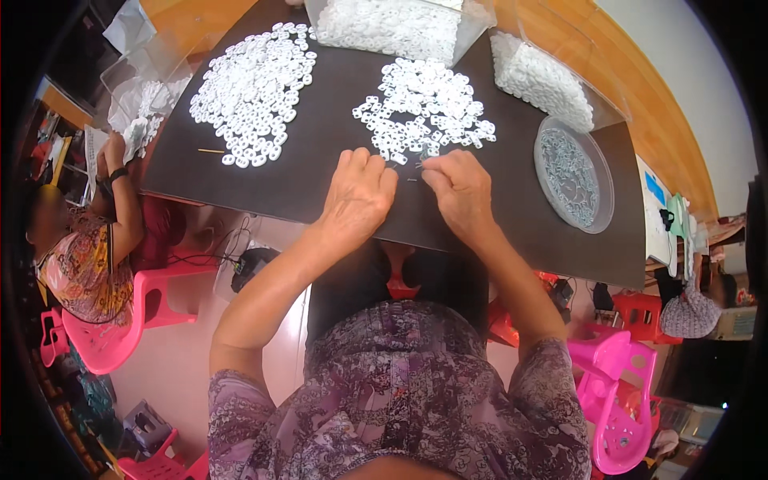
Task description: Sorting and inspecting small white plastic components on a table.
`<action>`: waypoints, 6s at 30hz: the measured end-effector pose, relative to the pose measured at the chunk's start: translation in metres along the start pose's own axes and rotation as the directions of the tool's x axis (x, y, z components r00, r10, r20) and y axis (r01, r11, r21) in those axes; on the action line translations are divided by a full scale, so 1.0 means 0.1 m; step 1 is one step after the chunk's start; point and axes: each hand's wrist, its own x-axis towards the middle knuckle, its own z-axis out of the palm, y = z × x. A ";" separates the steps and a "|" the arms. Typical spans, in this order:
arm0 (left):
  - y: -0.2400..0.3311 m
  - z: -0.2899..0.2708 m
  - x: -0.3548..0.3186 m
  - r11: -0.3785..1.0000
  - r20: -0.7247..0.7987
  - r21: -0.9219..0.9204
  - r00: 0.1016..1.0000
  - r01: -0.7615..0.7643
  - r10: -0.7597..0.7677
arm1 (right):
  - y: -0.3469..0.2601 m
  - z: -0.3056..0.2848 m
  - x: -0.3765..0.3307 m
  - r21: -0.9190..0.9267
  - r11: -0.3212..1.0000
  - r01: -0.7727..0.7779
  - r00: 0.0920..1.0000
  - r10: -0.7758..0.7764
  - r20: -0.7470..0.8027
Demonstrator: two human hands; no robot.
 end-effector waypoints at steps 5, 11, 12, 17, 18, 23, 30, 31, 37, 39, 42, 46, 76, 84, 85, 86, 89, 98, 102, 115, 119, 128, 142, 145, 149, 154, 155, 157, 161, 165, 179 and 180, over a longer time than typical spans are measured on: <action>0.04 0.02 0.00 0.986 -0.037 -0.134 0.993 0.102 -0.108 | -0.14 -0.01 -0.08 0.042 0.999 0.006 1.000 -0.006 0.004; 0.12 -0.03 0.14 0.728 0.150 -0.556 0.910 0.402 -0.387 | -0.21 0.00 -0.08 0.199 0.979 0.044 0.997 -0.031 -0.069; 0.13 -0.02 0.15 0.730 0.149 -0.556 0.912 0.398 -0.383 | -0.21 -0.02 -0.07 0.198 0.979 0.045 0.997 -0.031 -0.073; 0.19 -0.02 0.23 0.198 0.496 -0.746 0.728 0.636 -0.472 | -0.20 -0.09 -0.09 0.241 0.968 0.067 0.991 -0.037 -0.128; 0.21 -0.03 0.25 0.202 0.495 -0.743 0.727 0.638 -0.475 | -0.20 -0.12 -0.09 0.246 0.967 0.069 0.991 -0.038 -0.130; 0.18 -0.10 0.37 0.674 0.234 -0.597 0.898 0.435 -0.372 | -0.10 -0.18 -0.08 0.283 0.959 0.017 0.995 0.010 -0.095; 0.25 -0.19 0.22 0.031 0.667 -0.683 0.640 0.730 -0.380 | -0.21 -0.23 -0.10 0.187 0.971 0.146 0.986 -0.128 -0.104; 0.24 -0.19 0.19 -0.027 0.675 -0.695 0.640 0.718 -0.367 | -0.21 -0.25 -0.11 0.203 0.968 0.150 0.988 -0.137 -0.076; 0.05 -0.14 0.36 0.797 0.125 -0.454 0.914 0.398 -0.385 | -0.05 -0.29 -0.12 0.246 0.969 0.010 1.000 -0.009 -0.005; -0.15 -0.04 0.46 0.909 -0.061 -0.284 0.941 0.304 -0.334 | -0.02 -0.34 -0.14 0.253 0.965 -0.068 0.998 0.066 0.019; -0.37 0.04 0.53 0.928 -0.030 -0.145 0.936 0.342 -0.350 | 0.08 -0.40 -0.20 0.246 0.946 -0.213 0.977 0.209 0.043; -0.35 -0.05 0.45 0.915 0.031 -0.174 0.930 0.365 -0.365 | 0.19 -0.42 -0.25 0.246 0.934 -0.258 0.965 0.260 0.022; -0.05 -0.09 0.31 0.095 0.423 -0.796 0.662 0.598 -0.619 | 0.17 -0.36 -0.21 0.259 0.948 -0.185 0.982 0.186 0.022; 0.19 -0.20 0.22 0.019 0.413 -0.832 0.642 0.554 -0.646 | -0.07 -0.34 -0.15 0.333 0.900 -0.280 0.960 0.259 0.108; 0.21 -0.22 0.21 0.023 0.416 -0.832 0.651 0.554 -0.635 | -0.12 -0.33 -0.12 0.326 0.908 -0.262 0.965 0.239 0.110; 0.22 -0.22 0.18 0.020 0.415 -0.833 0.649 0.553 -0.638 | -0.17 -0.31 -0.09 0.325 0.909 -0.261 0.965 0.237 0.113; 0.23 -0.22 0.09 0.019 0.416 -0.842 0.671 0.540 -0.613 | -0.28 -0.25 -0.03 0.366 0.905 -0.217 0.975 0.189 0.114; 0.31 -0.29 0.01 -0.039 0.408 -0.875 0.694 0.482 -0.593 | -0.38 -0.14 -0.02 0.371 0.904 -0.212 0.973 0.159 0.169; 0.30 -0.29 -0.02 -0.114 0.419 -0.890 0.694 0.442 -0.585 | -0.39 -0.12 -0.01 0.357 0.917 -0.180 0.979 0.129 0.160; 0.34 -0.28 -0.09 -0.192 0.441 -0.885 0.631 0.425 -0.638 | -0.50 -0.14 -0.02 0.395 0.892 -0.218 0.971 0.158 0.179; 0.34 -0.29 -0.14 -0.126 0.404 -0.890 0.630 0.438 -0.664 | -0.50 -0.11 -0.03 0.392 0.901 -0.187 0.976 0.125 0.177; 0.35 -0.33 -0.18 -0.009 0.363 -0.877 0.650 0.480 -0.668 | -0.51 -0.08 -0.05 0.362 0.915 -0.176 0.975 0.112 0.189; 0.38 -0.32 -0.26 0.067 0.320 -0.863 0.645 0.501 -0.694 | -0.54 -0.01 -0.07 0.385 0.904 -0.188 0.968 0.105 0.227; 0.37 -0.34 -0.25 0.036 0.344 -0.863 0.637 0.505 -0.690 | -0.55 -0.01 -0.07 0.377 0.905 -0.195 0.967 0.112 0.229; 0.36 -0.31 -0.29 0.098 0.311 -0.852 0.647 0.514 -0.696 | -0.55 0.01 -0.08 0.385 0.904 -0.186 0.969 0.104 0.223; 0.38 -0.28 -0.30 0.224 0.207 -0.843 0.678 0.490 -0.706 | -0.56 0.01 -0.08 0.438 0.838 -0.326 0.930 0.201 0.307; 0.38 -0.27 -0.30 0.206 0.225 -0.842 0.672 0.499 -0.706 | -0.56 0.01 -0.08 0.437 0.838 -0.326 0.930 0.202 0.307; 0.37 -0.28 -0.31 0.158 0.260 -0.850 0.661 0.502 -0.704 | -0.57 0.00 -0.08 0.426 0.852 -0.303 0.937 0.186 0.295; 0.36 -0.33 -0.31 0.060 0.332 -0.855 0.632 0.515 -0.700 | -0.56 0.05 -0.10 0.421 0.853 -0.308 0.936 0.192 0.295; 0.38 -0.27 -0.30 0.096 0.271 -0.862 0.613 0.497 -0.742 | -0.57 0.05 -0.10 0.446 0.836 -0.320 0.935 0.203 0.291; 0.45 -0.23 -0.36 0.125 0.164 -0.894 0.576 0.430 -0.801 | -0.60 0.20 -0.13 0.450 0.855 -0.258 0.957 0.162 0.241; 0.44 -0.24 -0.35 0.126 0.163 -0.894 0.574 0.431 -0.803 | -0.61 0.19 -0.12 0.482 0.831 -0.278 0.950 0.163 0.266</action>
